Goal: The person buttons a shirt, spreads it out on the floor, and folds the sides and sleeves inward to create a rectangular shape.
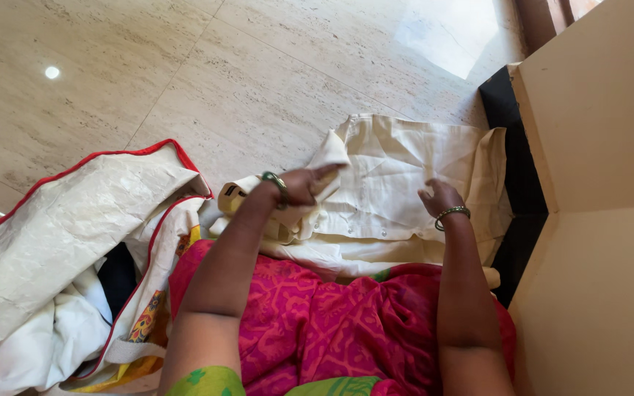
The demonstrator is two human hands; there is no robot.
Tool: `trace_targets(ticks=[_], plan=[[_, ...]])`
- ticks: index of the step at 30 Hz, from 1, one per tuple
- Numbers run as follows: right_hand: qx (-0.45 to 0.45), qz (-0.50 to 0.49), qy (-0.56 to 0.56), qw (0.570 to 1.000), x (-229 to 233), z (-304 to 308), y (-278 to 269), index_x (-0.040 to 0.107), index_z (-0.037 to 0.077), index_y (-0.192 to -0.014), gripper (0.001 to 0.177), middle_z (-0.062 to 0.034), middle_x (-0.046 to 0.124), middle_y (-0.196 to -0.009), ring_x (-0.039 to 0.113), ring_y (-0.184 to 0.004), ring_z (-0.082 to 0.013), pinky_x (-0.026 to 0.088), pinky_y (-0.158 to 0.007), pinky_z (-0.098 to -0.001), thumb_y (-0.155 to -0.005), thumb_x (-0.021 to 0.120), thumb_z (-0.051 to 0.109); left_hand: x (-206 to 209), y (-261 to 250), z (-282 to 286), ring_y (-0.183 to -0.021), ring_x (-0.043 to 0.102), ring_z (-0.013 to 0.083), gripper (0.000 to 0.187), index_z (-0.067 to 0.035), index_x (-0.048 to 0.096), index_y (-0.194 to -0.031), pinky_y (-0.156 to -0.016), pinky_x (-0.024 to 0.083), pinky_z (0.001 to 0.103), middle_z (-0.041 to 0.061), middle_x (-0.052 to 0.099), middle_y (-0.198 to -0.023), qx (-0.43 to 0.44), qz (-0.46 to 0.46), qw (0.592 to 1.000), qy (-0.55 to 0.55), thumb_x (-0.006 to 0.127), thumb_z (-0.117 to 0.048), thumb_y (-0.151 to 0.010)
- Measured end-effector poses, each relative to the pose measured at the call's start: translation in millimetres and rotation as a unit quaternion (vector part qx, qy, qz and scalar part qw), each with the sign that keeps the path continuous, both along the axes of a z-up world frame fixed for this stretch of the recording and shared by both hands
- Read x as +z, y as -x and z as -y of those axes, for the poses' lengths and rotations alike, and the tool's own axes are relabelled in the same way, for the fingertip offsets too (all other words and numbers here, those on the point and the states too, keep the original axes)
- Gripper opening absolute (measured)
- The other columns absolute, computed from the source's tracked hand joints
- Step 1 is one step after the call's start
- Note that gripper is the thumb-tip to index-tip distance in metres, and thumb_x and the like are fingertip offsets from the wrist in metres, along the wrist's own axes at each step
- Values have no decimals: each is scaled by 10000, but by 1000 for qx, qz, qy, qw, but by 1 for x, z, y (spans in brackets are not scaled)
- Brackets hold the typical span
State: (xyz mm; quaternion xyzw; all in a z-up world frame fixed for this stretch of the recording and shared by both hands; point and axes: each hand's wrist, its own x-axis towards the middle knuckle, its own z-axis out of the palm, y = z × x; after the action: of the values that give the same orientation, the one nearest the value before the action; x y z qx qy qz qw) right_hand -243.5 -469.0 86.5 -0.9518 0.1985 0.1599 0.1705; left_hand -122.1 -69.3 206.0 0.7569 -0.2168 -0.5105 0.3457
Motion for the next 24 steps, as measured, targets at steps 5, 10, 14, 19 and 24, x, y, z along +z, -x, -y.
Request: trace_targets(ticks=[5, 10, 14, 19, 24], plan=[[15, 316, -243, 917, 70, -70, 0, 717, 40, -1158, 287, -148, 744, -1127, 749, -1014, -260, 591, -898, -380, -1059, 633, 296, -10, 130, 51, -1086, 671, 271, 992, -486, 356, -1518, -905, 546, 390, 59, 667, -1261, -289, 232, 924, -95, 875, -170, -733], [105, 280, -269, 915, 103, -154, 11, 684, 26, -1137, 335, -145, 704, -1160, 739, -976, -260, 627, -827, -333, -935, 747, 286, -58, 173, 69, -1286, 593, 303, 717, -604, 314, -1536, -1007, 518, 411, 132, 522, -1453, -329, 303, 890, -91, 612, -234, -999], [179, 109, -112, 971, 69, -200, 14, 454, 72, -1436, 765, -212, 502, -1418, 490, -1301, -393, 446, -1058, -477, -843, 837, 368, -63, 173, 71, -1323, 565, 295, 822, -579, 299, -1525, -1030, 501, 399, 113, 453, -1542, -377, 280, 877, -99, 686, -218, -895], [307, 192, -72, 929, 1, -194, -17, 443, 253, -1564, 908, -117, 436, -1629, 382, -1486, -406, 397, -1169, -453, -732, 664, -36, -56, 177, 70, -1291, 599, 315, 717, -592, 275, -1547, -976, 548, 415, 145, 468, -1520, -394, 292, 864, -116, 564, -197, -1023], [317, -11, -57, 946, 10, -174, -64, 460, 321, -1501, 877, -51, 518, -1456, 382, -1447, -350, 337, -1149, -515, -725, 731, 15, -40, 164, 69, -1256, 627, 320, 781, -573, 270, -1556, -944, 572, 422, 125, 495, -1506, -396, 271, 871, -110, 591, -143, -989]])
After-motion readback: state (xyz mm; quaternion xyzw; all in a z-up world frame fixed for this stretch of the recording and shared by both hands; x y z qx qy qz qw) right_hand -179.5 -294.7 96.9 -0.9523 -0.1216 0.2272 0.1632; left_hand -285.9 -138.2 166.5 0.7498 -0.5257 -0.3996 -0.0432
